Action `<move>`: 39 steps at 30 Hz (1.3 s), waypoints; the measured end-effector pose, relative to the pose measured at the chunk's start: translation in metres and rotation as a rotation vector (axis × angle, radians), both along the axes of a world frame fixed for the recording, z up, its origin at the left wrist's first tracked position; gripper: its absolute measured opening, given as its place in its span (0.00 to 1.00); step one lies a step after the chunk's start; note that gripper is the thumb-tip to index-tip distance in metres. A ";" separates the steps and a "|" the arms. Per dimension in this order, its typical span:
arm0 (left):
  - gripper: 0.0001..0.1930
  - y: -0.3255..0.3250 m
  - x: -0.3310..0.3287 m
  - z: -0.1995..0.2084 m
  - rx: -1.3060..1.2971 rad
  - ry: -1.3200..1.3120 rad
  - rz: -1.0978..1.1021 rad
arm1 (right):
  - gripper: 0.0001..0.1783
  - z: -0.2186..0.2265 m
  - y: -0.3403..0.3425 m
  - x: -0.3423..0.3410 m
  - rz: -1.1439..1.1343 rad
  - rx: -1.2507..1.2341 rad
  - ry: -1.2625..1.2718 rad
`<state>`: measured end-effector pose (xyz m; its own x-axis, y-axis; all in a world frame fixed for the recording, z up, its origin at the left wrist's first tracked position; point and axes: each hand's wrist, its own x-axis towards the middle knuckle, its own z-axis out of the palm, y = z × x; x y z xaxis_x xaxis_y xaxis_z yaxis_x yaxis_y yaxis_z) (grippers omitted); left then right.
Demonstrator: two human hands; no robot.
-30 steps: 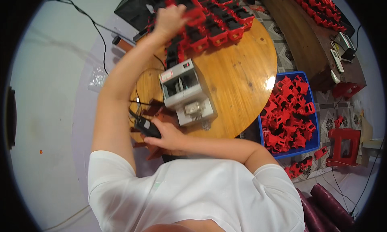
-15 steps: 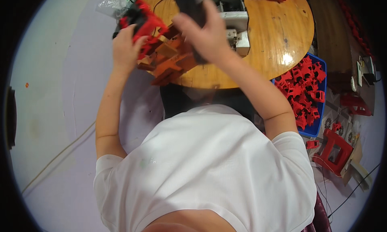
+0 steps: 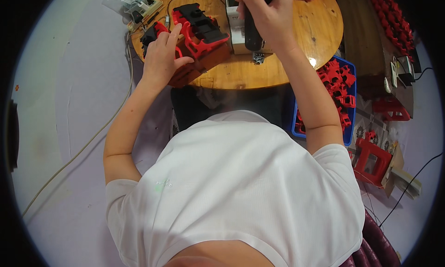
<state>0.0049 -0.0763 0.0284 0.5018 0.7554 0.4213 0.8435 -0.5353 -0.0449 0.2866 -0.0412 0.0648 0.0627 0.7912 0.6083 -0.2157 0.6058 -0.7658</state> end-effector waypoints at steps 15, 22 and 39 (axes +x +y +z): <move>0.43 -0.002 0.010 -0.021 -0.034 -0.202 -0.177 | 0.24 0.020 0.003 0.003 -0.091 0.006 -0.024; 0.45 0.097 0.020 0.021 -0.356 -0.252 0.138 | 0.24 0.006 0.018 0.011 -0.189 0.160 -0.080; 0.37 0.141 -0.019 -0.018 -0.790 -0.654 -0.022 | 0.27 -0.052 0.026 0.019 -0.239 0.250 0.047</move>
<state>-0.0141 0.0648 0.0103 0.3697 0.9291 0.0035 0.5655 -0.2280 0.7926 0.3055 -0.0150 0.0129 0.2607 0.5779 0.7733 -0.0766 0.8109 -0.5802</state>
